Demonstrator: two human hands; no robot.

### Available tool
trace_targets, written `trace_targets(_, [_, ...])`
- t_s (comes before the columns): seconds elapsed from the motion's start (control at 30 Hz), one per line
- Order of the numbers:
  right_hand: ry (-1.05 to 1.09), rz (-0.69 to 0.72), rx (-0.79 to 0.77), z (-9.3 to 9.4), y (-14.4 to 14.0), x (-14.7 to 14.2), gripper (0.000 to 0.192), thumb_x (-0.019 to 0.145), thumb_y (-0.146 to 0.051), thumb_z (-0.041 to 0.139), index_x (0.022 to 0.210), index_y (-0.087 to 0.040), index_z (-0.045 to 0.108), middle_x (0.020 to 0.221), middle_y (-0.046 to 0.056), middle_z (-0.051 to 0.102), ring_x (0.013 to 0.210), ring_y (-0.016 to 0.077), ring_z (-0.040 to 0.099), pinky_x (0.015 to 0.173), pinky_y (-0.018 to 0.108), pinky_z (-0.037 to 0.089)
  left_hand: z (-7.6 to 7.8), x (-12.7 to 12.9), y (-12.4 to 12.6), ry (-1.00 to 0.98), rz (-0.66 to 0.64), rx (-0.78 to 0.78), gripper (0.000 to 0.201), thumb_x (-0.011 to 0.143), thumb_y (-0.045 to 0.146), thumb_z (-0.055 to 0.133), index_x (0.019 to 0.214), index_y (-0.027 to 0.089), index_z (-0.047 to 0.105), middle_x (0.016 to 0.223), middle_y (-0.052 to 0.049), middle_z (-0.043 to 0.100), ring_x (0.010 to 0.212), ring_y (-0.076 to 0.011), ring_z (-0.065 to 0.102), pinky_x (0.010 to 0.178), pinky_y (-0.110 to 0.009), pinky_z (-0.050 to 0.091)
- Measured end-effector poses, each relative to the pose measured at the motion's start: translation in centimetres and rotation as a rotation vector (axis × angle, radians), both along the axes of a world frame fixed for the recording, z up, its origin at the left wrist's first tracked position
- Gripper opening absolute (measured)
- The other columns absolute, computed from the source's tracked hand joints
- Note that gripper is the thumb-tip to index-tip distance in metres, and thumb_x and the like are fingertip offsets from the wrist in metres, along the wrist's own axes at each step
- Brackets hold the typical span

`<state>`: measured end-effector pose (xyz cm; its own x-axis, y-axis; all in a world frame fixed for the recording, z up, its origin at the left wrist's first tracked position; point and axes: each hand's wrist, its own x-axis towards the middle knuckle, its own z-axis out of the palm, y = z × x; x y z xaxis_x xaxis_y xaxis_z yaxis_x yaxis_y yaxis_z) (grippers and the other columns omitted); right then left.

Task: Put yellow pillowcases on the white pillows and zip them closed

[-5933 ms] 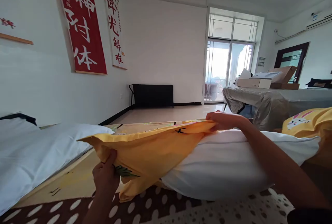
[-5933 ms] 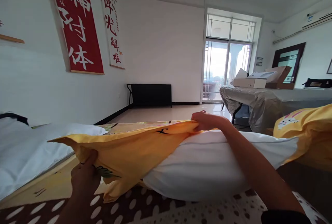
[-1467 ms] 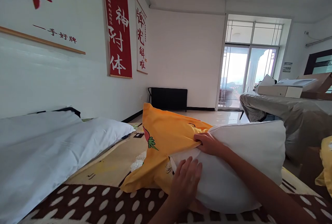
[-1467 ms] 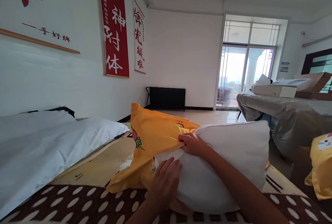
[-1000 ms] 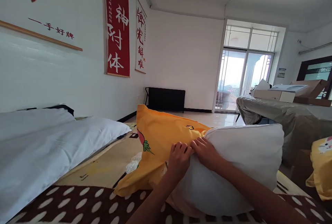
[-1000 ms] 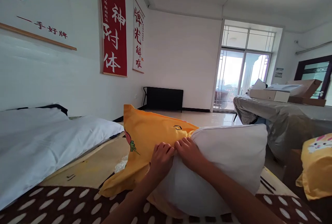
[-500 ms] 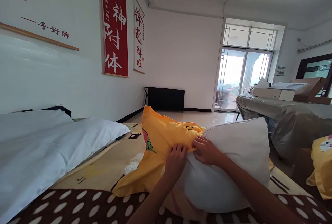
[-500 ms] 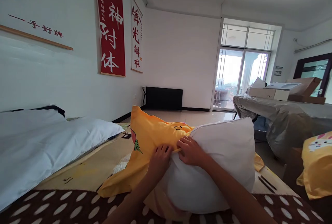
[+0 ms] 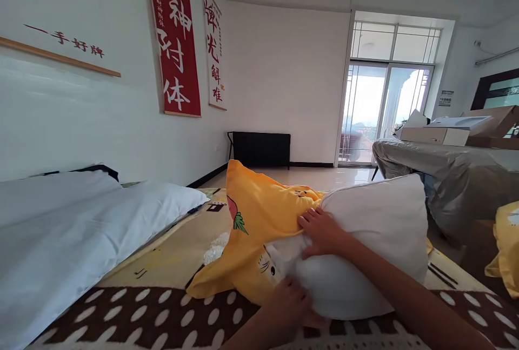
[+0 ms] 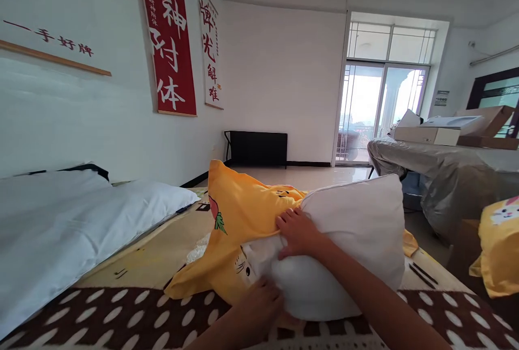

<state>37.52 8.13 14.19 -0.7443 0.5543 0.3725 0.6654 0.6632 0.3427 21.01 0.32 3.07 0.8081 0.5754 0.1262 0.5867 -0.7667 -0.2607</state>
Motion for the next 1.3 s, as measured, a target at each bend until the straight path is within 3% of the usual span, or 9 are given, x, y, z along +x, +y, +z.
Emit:
trace_targets(0.07, [-0.067, -0.03, 0.07, -0.8, -0.4, -0.5, 0.046, 0.067, -0.047, 0.073, 0.096, -0.016, 0.054, 0.099, 0.01, 0.058, 0.093, 0.0254, 0.05, 0.082, 0.037, 0.037, -0.2, 0.6, 0.5, -0.052, -0.04, 0.009, 0.016, 0.076, 0.023, 0.06, 0.089, 0.016, 0.054, 0.085, -0.004, 0.063, 0.077, -0.0193, 0.057, 0.068, -0.031, 0.041])
trace_targets(0.17, [-0.104, -0.057, 0.189, -1.9, -1.1, -1.5, 0.012, 0.082, -0.02, 0.058, 0.092, -0.016, 0.053, 0.092, 0.009, 0.058, 0.085, 0.0232, 0.05, 0.074, 0.036, 0.037, 0.3, 1.2, 1.5, -0.175, -0.154, 0.249, 0.009, 0.079, 0.024, 0.06, 0.081, 0.018, 0.053, 0.076, -0.001, 0.06, 0.071, -0.0165, 0.054, 0.063, -0.03, 0.037])
trace_targets(0.23, [-0.098, -0.077, 0.241, -1.9, -1.4, -2.2, 0.007, 0.086, -0.012, 0.048, 0.09, -0.017, 0.053, 0.088, 0.008, 0.058, 0.081, 0.0224, 0.05, 0.07, 0.035, 0.036, 1.2, 1.1, 2.4, -0.25, -0.188, 0.414, 0.008, 0.083, 0.022, 0.057, 0.077, 0.017, 0.053, 0.074, -0.002, 0.058, 0.072, -0.0163, 0.053, 0.064, -0.03, 0.036])
trace_targets(0.57, [-0.016, -0.22, 0.292, 4.1, -1.2, -3.2, 0.012, 0.09, -0.013, 0.041, 0.092, -0.018, 0.051, 0.087, 0.009, 0.059, 0.082, 0.0232, 0.053, 0.067, 0.033, 0.036, 7.4, 0.1, 4.0, -0.4, -0.145, 0.665, 0.017, 0.09, 0.014, 0.04, 0.083, 0.017, 0.055, 0.074, -0.004, 0.052, 0.073, -0.0181, 0.042, 0.065, -0.034, 0.026])
trace_targets(0.7, [0.053, -0.236, 0.188, 3.5, -0.3, -2.4, 0.009, 0.085, -0.018, 0.05, 0.094, -0.018, 0.052, 0.093, 0.008, 0.061, 0.087, 0.023, 0.054, 0.072, 0.033, 0.038, 6.3, 0.6, 4.1, -0.417, -0.113, 0.573, 0.014, 0.088, 0.016, 0.043, 0.077, 0.017, 0.052, 0.074, -0.004, 0.051, 0.075, -0.0184, 0.042, 0.069, -0.034, 0.028])
trace_targets(0.9, [0.095, -0.197, -0.034, -0.1, 1.3, -2.0, 0.035, 0.071, -0.032, 0.069, 0.1, -0.02, 0.054, 0.102, 0.008, 0.061, 0.097, 0.0243, 0.052, 0.082, 0.033, 0.039, 2.6, 0.9, 4.1, -0.404, -0.076, 0.409, 0.01, 0.084, 0.023, 0.048, 0.075, 0.017, 0.049, 0.078, -0.003, 0.052, 0.076, -0.0176, 0.043, 0.074, -0.034, 0.03])
trace_targets(1.03, [0.186, -0.109, -0.134, -0.6, 2.2, -1.2, 0.043, 0.067, -0.04, 0.072, 0.099, -0.018, 0.055, 0.1, 0.007, 0.062, 0.096, 0.0237, 0.051, 0.085, 0.034, 0.039, 1.7, 1.7, 3.5, -0.391, -0.052, 0.34, 0.01, 0.081, 0.026, 0.051, 0.077, 0.017, 0.05, 0.081, -0.003, 0.053, 0.078, -0.0172, 0.044, 0.075, -0.035, 0.032])
trace_targets(1.2, [0.281, 0.014, -0.301, 0.1, 1.9, 0.4, 0.02, 0.087, -0.036, 0.053, 0.094, -0.017, 0.057, 0.096, 0.005, 0.062, 0.092, 0.0183, 0.053, 0.084, 0.031, 0.04, 1.3, 3.7, 2.8, -0.386, 0.009, 0.28, 0.016, 0.076, 0.031, 0.056, 0.081, 0.016, 0.054, 0.088, -0.006, 0.056, 0.086, -0.0209, 0.047, 0.08, -0.038, 0.036])
trace_targets(1.3, [0.246, 0.005, -0.324, 0.3, 0.8, 0.3, 0.029, 0.091, -0.043, 0.045, 0.095, -0.017, 0.058, 0.097, 0.006, 0.062, 0.093, 0.0187, 0.054, 0.086, 0.033, 0.039, 0.7, 5.0, 2.5, -0.408, 0.064, 0.265, 0.02, 0.074, 0.032, 0.056, 0.081, 0.013, 0.058, 0.087, -0.01, 0.057, 0.089, -0.0253, 0.048, 0.082, -0.043, 0.038])
